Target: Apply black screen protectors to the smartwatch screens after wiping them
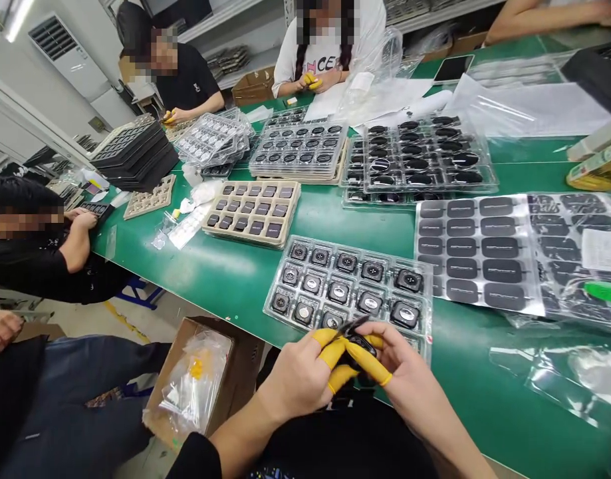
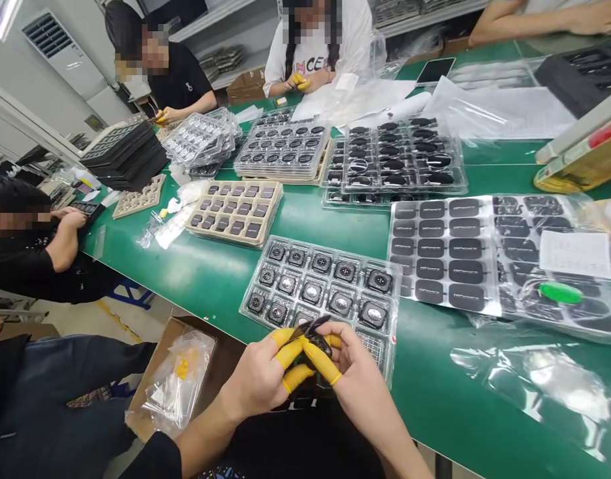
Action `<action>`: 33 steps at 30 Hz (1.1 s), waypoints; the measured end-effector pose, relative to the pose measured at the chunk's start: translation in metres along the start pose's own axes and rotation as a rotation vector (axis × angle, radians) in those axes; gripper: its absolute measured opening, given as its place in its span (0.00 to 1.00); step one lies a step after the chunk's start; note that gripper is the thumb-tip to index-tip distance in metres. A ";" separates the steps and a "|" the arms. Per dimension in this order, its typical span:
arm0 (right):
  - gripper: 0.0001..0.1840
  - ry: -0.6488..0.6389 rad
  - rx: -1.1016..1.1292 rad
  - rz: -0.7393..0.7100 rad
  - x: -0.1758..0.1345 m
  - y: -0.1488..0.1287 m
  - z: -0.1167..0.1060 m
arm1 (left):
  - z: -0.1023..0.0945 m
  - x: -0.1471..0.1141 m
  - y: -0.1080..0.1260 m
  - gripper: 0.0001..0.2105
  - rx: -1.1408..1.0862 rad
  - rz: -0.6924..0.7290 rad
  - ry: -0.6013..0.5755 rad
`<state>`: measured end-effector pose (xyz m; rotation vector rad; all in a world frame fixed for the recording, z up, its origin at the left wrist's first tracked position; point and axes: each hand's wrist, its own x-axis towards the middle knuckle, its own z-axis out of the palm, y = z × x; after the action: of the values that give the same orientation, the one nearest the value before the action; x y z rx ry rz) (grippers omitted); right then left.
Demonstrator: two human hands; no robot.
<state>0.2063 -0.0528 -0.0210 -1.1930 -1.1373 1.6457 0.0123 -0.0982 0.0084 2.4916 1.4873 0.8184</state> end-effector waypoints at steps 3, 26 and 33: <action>0.35 -0.017 -0.016 0.023 -0.004 0.008 0.001 | 0.006 -0.005 -0.003 0.15 0.053 0.005 0.026; 0.23 -0.253 -0.163 -0.093 0.006 -0.034 0.003 | -0.016 0.003 -0.046 0.38 -0.510 0.030 -0.022; 0.19 -0.170 -0.199 -0.173 0.001 -0.031 0.004 | -0.010 -0.001 -0.042 0.32 -0.445 -0.007 0.048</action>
<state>0.2047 -0.0438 0.0090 -1.0567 -1.4976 1.5518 -0.0259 -0.0798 0.0013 2.1487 1.1669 1.0773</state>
